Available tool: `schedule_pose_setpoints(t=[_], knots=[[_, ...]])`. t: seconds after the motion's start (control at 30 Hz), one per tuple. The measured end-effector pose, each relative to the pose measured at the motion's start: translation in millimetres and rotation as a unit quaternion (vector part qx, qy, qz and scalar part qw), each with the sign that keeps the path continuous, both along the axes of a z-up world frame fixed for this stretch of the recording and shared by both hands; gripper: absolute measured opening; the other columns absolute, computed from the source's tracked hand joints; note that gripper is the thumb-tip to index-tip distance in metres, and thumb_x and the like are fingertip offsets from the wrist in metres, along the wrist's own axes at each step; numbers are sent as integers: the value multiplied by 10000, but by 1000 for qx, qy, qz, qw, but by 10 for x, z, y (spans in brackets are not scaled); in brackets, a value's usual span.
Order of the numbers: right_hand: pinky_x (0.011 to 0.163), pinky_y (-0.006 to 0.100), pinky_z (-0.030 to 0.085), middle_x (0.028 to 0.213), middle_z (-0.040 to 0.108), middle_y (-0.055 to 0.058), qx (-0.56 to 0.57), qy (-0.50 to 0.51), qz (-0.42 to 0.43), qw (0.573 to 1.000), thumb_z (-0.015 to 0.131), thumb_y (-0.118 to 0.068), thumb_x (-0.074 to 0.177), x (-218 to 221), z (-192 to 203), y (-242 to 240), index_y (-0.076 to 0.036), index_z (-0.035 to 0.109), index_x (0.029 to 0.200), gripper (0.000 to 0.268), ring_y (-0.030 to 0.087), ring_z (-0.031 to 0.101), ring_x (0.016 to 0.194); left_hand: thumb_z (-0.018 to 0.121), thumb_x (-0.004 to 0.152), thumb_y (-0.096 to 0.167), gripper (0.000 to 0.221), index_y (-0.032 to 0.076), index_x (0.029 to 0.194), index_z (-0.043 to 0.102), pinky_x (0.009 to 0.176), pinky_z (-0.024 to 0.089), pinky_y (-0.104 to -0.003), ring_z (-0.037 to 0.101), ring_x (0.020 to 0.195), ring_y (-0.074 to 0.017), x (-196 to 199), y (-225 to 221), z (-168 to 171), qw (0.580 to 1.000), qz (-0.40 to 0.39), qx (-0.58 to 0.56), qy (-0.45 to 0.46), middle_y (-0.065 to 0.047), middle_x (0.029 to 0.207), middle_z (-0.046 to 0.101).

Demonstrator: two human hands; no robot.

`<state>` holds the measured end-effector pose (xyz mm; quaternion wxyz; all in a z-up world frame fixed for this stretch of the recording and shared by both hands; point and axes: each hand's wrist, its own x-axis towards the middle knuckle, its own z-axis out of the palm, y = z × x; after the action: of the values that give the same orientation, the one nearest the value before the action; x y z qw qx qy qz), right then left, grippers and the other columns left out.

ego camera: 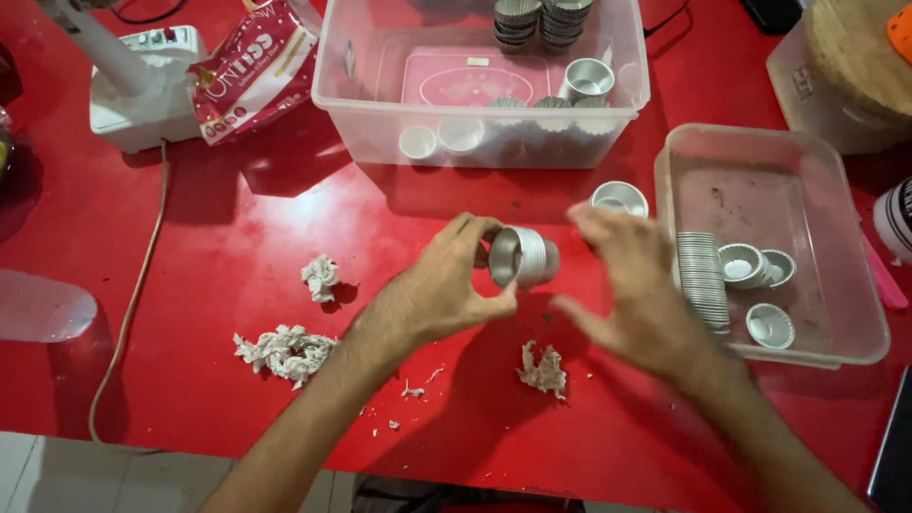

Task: Cleaning small metal baking cups by wiping them with paper and organizing them on a table.

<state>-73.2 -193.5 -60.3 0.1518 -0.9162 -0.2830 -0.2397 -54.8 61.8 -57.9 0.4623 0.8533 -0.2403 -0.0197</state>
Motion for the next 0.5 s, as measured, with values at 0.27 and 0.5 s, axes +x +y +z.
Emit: schedule_pose_setpoints(t=[0.27,0.5], knots=[[988,408,357,1368,515,93,-15,179,67,982,921,-262,533,-221,-285,176,-90,394,1550,1157,320,455,1243,806,765,305,695,-72,1281,531,816,666,-451,728,964,-437,-358,-201,-67,997,-15,-34,64,-250,1116,580],[1050,440,367,1310,523,162,-19,207,90,974,896,-173,586,-320,-333,107,-2,421,1484,1030,368,455,1216,829,712,355,747,-20,1281,524,836,663,-424,732,994,-388,-431,-271,-183,995,-40,-14,95,-209,1139,584]])
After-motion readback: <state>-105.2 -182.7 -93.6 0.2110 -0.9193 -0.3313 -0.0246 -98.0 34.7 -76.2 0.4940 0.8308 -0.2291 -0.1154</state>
